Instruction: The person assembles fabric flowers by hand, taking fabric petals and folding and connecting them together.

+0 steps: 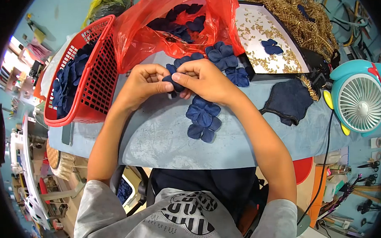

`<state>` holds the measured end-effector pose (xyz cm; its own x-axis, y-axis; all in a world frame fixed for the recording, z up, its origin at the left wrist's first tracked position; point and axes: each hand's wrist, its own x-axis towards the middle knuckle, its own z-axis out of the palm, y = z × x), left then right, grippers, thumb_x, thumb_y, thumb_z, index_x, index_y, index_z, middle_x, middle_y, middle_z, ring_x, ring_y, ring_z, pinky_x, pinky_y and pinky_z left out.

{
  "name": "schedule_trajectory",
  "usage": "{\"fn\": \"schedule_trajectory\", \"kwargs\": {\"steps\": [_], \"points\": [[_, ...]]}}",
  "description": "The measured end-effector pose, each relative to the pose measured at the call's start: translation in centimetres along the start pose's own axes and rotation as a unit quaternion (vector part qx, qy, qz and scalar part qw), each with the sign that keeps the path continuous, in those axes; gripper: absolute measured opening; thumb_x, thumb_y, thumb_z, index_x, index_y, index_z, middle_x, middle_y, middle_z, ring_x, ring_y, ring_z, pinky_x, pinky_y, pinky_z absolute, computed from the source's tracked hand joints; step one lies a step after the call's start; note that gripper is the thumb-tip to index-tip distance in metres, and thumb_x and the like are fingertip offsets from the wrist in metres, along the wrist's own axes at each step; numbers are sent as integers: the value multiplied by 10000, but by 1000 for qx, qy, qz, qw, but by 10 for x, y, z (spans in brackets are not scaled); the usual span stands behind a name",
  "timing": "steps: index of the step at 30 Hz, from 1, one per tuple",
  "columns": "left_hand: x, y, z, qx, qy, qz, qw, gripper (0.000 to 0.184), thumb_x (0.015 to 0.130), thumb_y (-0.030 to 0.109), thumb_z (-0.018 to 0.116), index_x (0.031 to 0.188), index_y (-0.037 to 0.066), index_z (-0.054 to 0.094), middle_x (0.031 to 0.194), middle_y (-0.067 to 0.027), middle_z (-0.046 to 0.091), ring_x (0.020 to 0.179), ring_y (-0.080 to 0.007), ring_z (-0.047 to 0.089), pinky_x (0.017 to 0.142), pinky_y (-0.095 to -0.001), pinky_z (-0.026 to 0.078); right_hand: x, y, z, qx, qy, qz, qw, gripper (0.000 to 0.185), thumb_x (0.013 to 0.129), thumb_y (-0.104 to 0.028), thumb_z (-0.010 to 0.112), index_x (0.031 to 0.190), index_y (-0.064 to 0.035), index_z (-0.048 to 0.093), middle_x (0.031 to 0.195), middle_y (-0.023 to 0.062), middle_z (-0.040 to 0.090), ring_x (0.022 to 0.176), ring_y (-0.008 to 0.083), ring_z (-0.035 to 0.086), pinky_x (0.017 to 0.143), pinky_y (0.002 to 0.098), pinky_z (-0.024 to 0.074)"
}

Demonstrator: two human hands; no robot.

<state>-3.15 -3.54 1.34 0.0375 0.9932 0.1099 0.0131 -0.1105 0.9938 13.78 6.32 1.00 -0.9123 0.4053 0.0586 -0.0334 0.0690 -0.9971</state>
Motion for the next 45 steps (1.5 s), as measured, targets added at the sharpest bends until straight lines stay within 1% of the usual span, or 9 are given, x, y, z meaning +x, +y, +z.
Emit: {"fn": "schedule_trajectory", "kwargs": {"steps": [9, 14, 21, 25, 28, 32, 36, 38, 45], "points": [[-14, 29, 5, 183, 191, 76, 961, 145, 778, 80, 638, 870, -31, 651, 769, -50, 642, 685, -90, 580, 627, -232, 466, 0, -2, -11, 1, 52, -18, 998, 188, 877, -184, 533, 858, 0, 564, 684, 11, 562, 571, 63, 529, 535, 208, 447], [-45, 68, 31, 421, 360, 273, 787, 102, 735, 31, 655, 828, -12, 654, 744, -94, 649, 672, -111, 600, 631, -247, 471, 0, -5, -4, -4, 51, -45, 998, 188, 884, -198, 526, 873, -14, 561, 680, -6, 548, 554, 56, 526, 512, 197, 433], [-95, 133, -34, 424, 580, 257, 646, 156, 729, 73, 705, 837, -33, 665, 693, -44, 645, 635, -41, 559, 610, -164, 442, -1, -6, -7, 58, 75, -56, 994, 207, 877, -187, 533, 888, 18, 562, 691, 18, 561, 556, 74, 541, 518, 224, 467], [-97, 134, -73, 494, 533, 145, 671, 254, 691, 187, 746, 615, 0, 591, 528, 47, 489, 501, -17, 395, 454, -181, 285, -3, -7, -1, 73, 63, -51, 994, 213, 874, -187, 539, 916, 21, 555, 705, 28, 562, 575, 80, 550, 534, 231, 480], [-94, 129, -68, 437, 431, 140, 777, 258, 672, 154, 757, 584, 23, 554, 525, 52, 483, 485, -23, 382, 439, -200, 272, -4, -10, 2, 107, 38, -73, 991, 219, 877, -186, 535, 942, 23, 548, 747, 45, 575, 615, 95, 566, 558, 244, 486], [-75, 120, -1, 454, 280, 193, 823, 313, 657, 125, 758, 541, 40, 479, 531, 19, 517, 473, -36, 411, 423, -200, 305, -21, -29, 23, 267, -106, -131, 949, 236, 891, -184, 509, 1001, 24, 532, 846, 78, 598, 701, 129, 587, 604, 278, 493], [-53, 88, 35, 261, 203, 48, 943, 324, 689, 146, 740, 564, 57, 455, 548, 3, 513, 509, -36, 454, 437, -198, 344, -27, -37, 38, 349, -115, -155, 917, 249, 907, -178, 476, 1051, 22, 516, 947, 90, 594, 832, 156, 584, 756, 314, 484], [-41, 60, 37, 96, 183, 81, 975, 304, 758, 213, 695, 608, 71, 472, 581, -1, 526, 521, -37, 462, 447, -194, 353, -25, -33, 36, 347, -109, -157, 918, 238, 906, -170, 478, 1034, 26, 523, 957, 85, 592, 856, 151, 582, 786, 299, 479], [-36, 57, 41, -146, 236, 42, 960, 259, 858, 279, 568, 724, 60, 534, 717, -23, 598, 578, -67, 536, 514, -207, 435, -12, -18, 18, 368, -31, -149, 917, 176, 897, -145, 489, 967, -4, 569, 902, 59, 615, 840, 117, 585, 753, 262, 480]]}}
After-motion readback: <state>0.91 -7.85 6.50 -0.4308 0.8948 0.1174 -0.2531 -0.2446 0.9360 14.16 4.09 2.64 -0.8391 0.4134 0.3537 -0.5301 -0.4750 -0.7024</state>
